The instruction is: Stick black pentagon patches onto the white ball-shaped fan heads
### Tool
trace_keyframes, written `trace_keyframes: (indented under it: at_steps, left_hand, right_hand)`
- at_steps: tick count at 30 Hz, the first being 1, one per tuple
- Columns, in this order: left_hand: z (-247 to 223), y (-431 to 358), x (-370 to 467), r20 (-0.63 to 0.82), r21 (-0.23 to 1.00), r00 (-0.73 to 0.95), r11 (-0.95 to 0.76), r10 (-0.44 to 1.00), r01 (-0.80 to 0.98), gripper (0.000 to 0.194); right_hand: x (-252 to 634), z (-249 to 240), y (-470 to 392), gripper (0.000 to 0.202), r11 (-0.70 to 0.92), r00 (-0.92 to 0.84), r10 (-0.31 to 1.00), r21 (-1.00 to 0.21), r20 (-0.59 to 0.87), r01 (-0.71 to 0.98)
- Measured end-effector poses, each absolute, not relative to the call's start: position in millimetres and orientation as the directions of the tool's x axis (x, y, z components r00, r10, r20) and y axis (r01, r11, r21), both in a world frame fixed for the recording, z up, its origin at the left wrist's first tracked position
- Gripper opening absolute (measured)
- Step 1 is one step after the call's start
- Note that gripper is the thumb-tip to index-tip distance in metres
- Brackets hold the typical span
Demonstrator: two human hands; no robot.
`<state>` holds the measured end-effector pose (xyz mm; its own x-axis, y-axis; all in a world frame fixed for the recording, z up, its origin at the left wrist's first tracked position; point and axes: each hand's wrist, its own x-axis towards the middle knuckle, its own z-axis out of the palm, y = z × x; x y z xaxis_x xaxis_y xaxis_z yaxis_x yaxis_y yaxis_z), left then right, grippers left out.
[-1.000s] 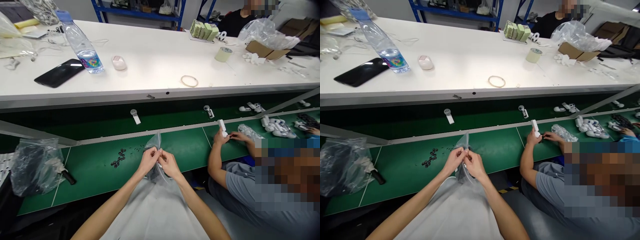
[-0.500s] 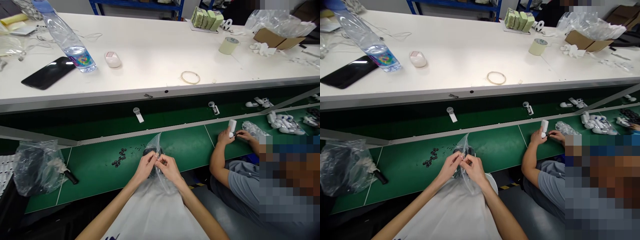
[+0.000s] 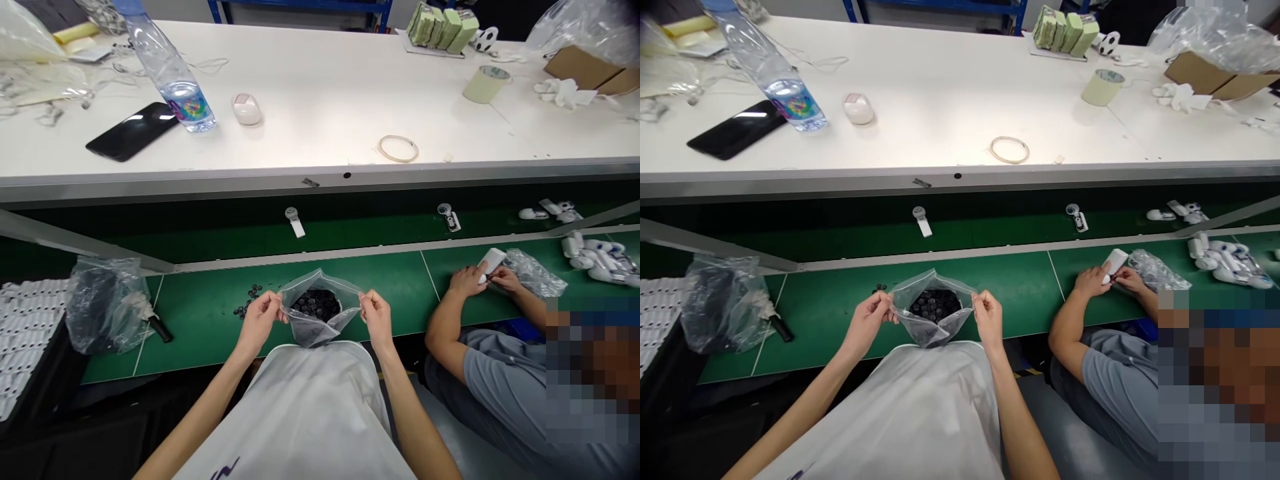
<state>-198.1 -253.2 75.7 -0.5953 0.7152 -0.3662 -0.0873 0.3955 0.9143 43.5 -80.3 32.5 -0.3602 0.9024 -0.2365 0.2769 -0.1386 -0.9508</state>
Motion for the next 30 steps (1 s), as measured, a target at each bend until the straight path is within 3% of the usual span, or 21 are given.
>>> trace_keyframes:
  at_steps: [6, 12, 14, 17, 20, 25, 30]
  left_hand:
    - [101, -289, -207, -0.396, 0.845, -0.588, 0.531, 0.705, 0.068, 0.036]
    - [82, -279, -198, -0.599, 0.738, -0.431, 0.675, 0.675, 0.033, 0.032]
    - [72, -274, -193, -0.636, 0.723, -0.379, 0.690, 0.672, 0.010, 0.034]
    - [62, -272, -181, -0.627, 0.744, -0.366, 0.668, 0.688, -0.020, 0.037]
    - [59, -276, -169, -0.603, 0.770, -0.363, 0.637, 0.710, -0.035, 0.037]
    - [65, -288, -161, -0.565, 0.804, -0.354, 0.593, 0.746, -0.034, 0.042]
    - [69, -264, -145, -0.500, 0.861, -0.211, 0.508, 0.840, -0.015, 0.054]
  right_hand:
    - [67, 66, -75, 0.058, 0.073, -0.358, 0.925, -0.868, -0.125, 0.491]
    - [53, 125, -94, 0.026, 0.312, -0.504, 0.857, -0.673, -0.105, 0.671]
    - [38, 146, -108, 0.027, 0.428, -0.618, 0.777, -0.621, -0.118, 0.656]
    - [7, 158, -126, 0.030, 0.594, -0.808, 0.542, -0.574, -0.232, 0.563]
    - [-26, 137, -129, 0.020, 0.671, -0.805, 0.360, -0.468, -0.472, 0.575]
    - [-33, 85, -120, 0.029, 0.724, -0.602, 0.250, -0.267, -0.758, 0.636]
    - [-9, 86, -121, 0.033, 0.716, -0.601, 0.234, -0.283, -0.764, 0.638]
